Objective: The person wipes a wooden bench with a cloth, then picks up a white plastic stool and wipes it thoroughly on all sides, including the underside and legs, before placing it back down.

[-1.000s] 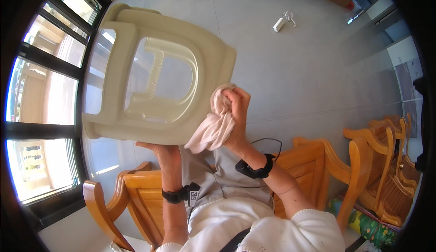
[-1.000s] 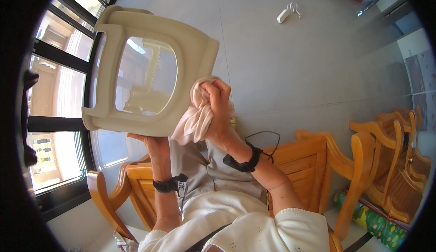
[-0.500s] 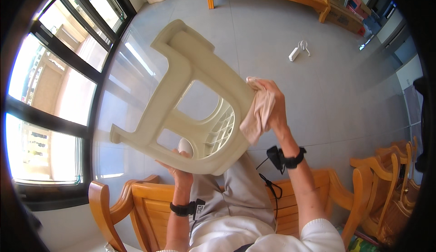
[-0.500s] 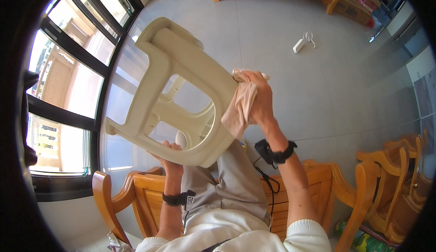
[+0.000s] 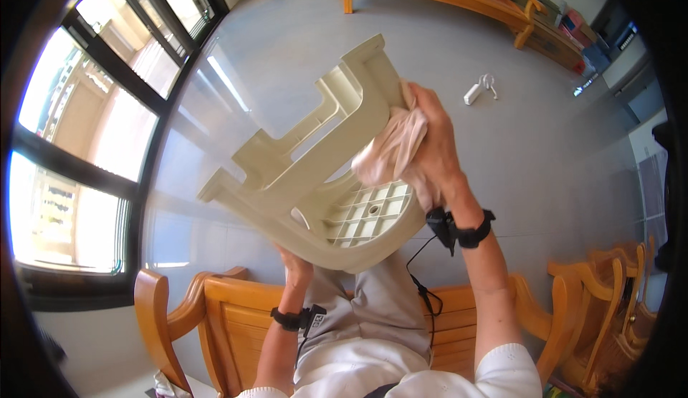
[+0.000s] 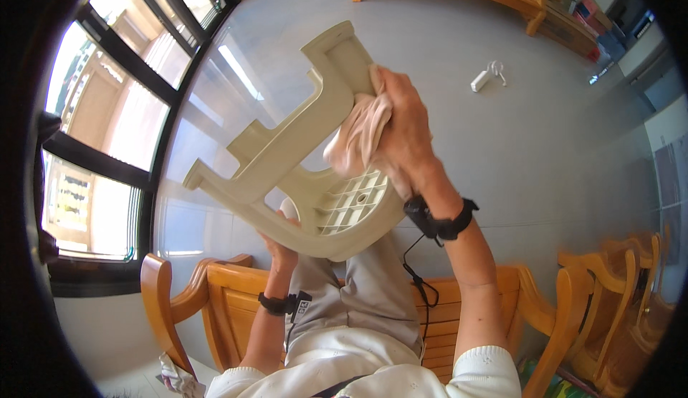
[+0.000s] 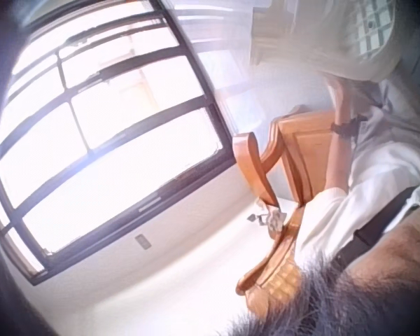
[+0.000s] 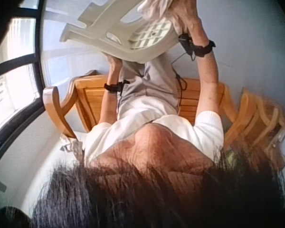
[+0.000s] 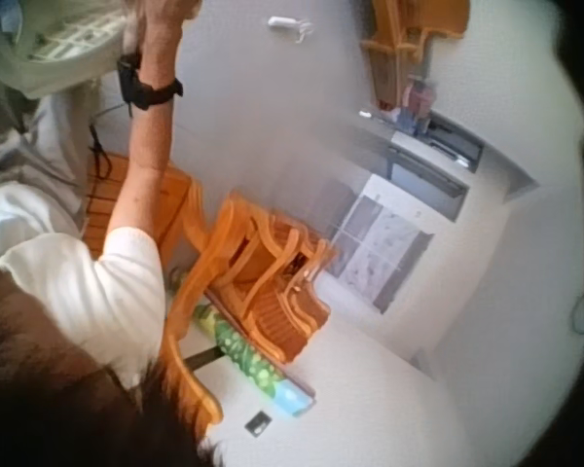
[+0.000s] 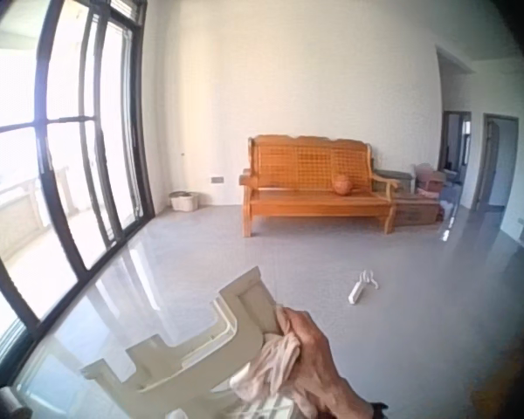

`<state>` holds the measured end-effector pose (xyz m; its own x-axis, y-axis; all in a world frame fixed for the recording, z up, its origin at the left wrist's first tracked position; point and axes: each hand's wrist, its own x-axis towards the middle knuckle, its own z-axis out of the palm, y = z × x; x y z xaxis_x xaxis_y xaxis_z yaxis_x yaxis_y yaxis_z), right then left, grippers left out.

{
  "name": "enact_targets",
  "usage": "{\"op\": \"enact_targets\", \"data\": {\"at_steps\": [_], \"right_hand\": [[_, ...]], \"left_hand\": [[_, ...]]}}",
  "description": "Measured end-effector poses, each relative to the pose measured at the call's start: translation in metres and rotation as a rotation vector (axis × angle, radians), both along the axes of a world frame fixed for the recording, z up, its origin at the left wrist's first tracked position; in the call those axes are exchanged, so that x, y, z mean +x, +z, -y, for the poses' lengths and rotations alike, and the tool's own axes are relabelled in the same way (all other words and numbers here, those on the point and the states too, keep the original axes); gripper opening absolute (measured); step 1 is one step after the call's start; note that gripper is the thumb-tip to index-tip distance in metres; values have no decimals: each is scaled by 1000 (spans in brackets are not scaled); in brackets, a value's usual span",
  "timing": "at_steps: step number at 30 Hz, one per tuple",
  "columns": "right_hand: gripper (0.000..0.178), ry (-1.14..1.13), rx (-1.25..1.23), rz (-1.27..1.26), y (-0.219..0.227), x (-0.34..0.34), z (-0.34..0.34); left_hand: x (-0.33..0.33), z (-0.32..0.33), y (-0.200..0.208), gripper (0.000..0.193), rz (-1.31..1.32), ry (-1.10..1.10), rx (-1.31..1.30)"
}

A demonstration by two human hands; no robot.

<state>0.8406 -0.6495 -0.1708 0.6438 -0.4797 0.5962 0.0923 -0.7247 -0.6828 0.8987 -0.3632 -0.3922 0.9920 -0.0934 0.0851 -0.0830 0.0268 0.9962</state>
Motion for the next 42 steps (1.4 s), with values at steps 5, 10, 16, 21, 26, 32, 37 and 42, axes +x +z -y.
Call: {"op": "enact_targets", "data": {"at_steps": [5,10,16,21,26,32,37,42], "right_hand": [[53,153,481,-189,-9,2,36],[51,294,861,-219,-66,-39,62],[52,272,422,-281,-115,-74,63],[49,117,314,-181,-110,-99,21],[47,101,247,-174,-115,-80,10],[53,25,53,-245,-132,-74,9],[33,-79,240,-141,-120,-71,-2],[26,-92,630,272,-77,-68,-19]], "left_hand": [[-6,8,36,57,-389,-28,-53],[3,21,71,57,-441,-115,-253],[34,20,65,53,-426,-147,-277],[49,10,72,44,-121,-141,-28],[5,17,114,41,431,142,246],[-25,64,137,52,627,-636,515],[-29,71,131,45,607,-669,594],[-28,67,124,39,598,-646,613]]}}
